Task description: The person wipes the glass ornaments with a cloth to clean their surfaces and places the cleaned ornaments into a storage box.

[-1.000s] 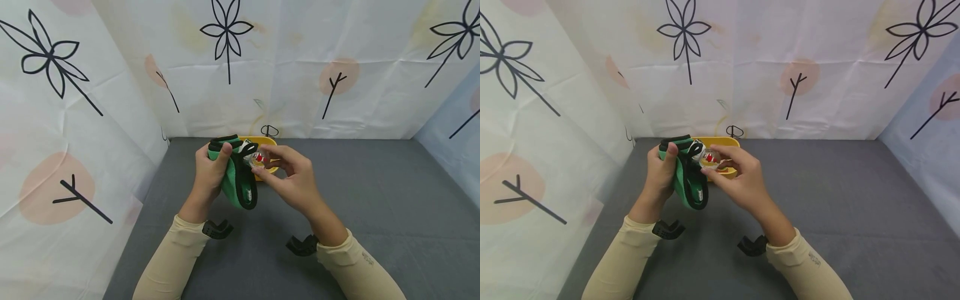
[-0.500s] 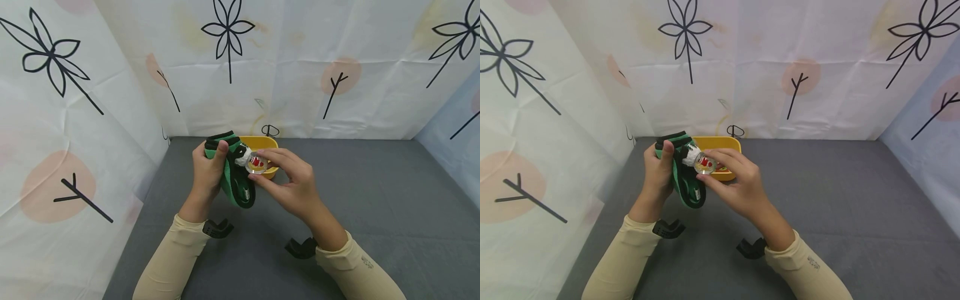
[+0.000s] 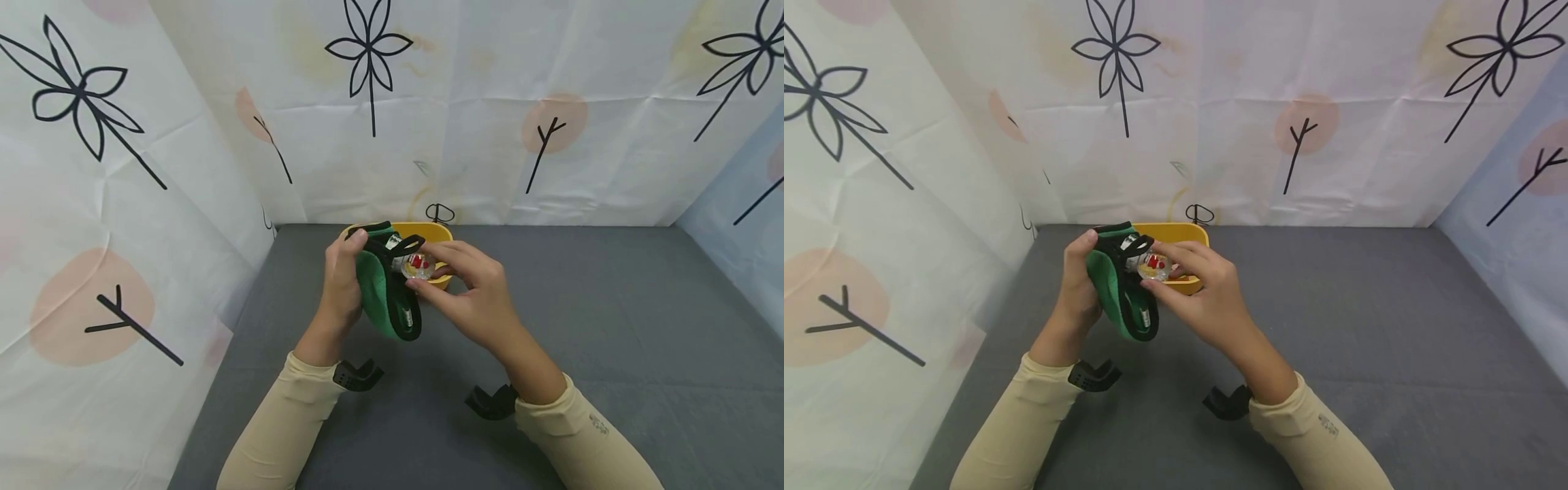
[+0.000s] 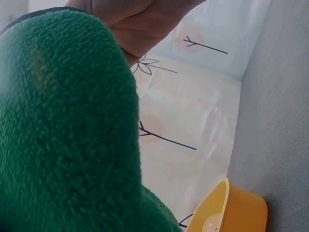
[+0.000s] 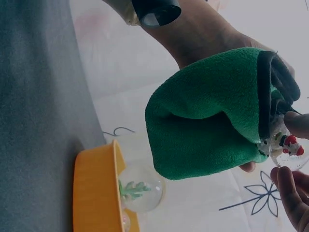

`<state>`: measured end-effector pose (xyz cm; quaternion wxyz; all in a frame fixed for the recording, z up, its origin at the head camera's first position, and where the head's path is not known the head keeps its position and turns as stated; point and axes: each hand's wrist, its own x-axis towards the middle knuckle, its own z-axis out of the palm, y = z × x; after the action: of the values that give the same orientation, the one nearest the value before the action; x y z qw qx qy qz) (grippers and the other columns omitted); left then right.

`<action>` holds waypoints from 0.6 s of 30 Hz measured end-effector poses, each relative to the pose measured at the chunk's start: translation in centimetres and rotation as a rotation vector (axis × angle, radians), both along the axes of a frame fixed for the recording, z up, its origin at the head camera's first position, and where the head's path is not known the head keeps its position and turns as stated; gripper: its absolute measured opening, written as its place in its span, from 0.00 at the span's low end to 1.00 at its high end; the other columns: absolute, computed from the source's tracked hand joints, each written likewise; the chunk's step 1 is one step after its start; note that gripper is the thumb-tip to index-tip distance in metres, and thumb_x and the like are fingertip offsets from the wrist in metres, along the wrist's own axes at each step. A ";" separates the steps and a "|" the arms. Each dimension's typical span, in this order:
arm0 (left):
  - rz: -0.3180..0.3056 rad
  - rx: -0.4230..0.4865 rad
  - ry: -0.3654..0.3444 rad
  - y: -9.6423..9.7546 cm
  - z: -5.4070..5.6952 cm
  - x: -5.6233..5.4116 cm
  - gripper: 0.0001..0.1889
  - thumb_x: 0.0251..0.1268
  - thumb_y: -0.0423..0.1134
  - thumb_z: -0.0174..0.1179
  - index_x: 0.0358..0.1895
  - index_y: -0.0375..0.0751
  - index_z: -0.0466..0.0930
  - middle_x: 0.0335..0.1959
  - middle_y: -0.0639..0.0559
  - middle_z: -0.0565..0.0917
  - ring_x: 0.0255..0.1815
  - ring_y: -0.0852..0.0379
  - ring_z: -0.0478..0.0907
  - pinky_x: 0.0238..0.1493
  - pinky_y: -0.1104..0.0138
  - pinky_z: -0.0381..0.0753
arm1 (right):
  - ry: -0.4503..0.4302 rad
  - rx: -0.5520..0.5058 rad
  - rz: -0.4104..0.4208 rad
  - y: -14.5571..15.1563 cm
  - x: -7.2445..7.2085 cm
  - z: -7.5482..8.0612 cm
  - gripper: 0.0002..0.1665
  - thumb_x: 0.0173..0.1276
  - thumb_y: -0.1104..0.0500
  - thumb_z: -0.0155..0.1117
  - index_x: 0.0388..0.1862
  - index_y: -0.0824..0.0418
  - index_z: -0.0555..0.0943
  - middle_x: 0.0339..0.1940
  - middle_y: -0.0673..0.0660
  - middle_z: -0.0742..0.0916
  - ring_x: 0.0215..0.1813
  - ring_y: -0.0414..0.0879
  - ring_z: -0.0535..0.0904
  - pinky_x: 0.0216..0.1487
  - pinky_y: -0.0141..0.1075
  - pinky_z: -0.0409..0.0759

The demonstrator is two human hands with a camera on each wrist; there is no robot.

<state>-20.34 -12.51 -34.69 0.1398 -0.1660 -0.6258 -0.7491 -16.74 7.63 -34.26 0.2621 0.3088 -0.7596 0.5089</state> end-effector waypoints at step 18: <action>-0.235 0.049 0.096 -0.8 0.1 -0.7 0.20 0.67 0.38 0.69 0.58 0.31 0.82 0.49 0.51 0.89 0.44 0.57 0.86 0.45 0.67 0.89 | -0.133 -0.146 0.062 0.7 -0.3 0.3 0.30 0.61 0.78 0.76 0.63 0.68 0.84 0.58 0.65 0.88 0.49 0.36 0.89 0.47 0.34 0.91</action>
<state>-21.02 -13.36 -34.56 0.0850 -0.2706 -0.5762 -0.7665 -17.09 8.37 -33.98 0.2170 0.2779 -0.7262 0.5902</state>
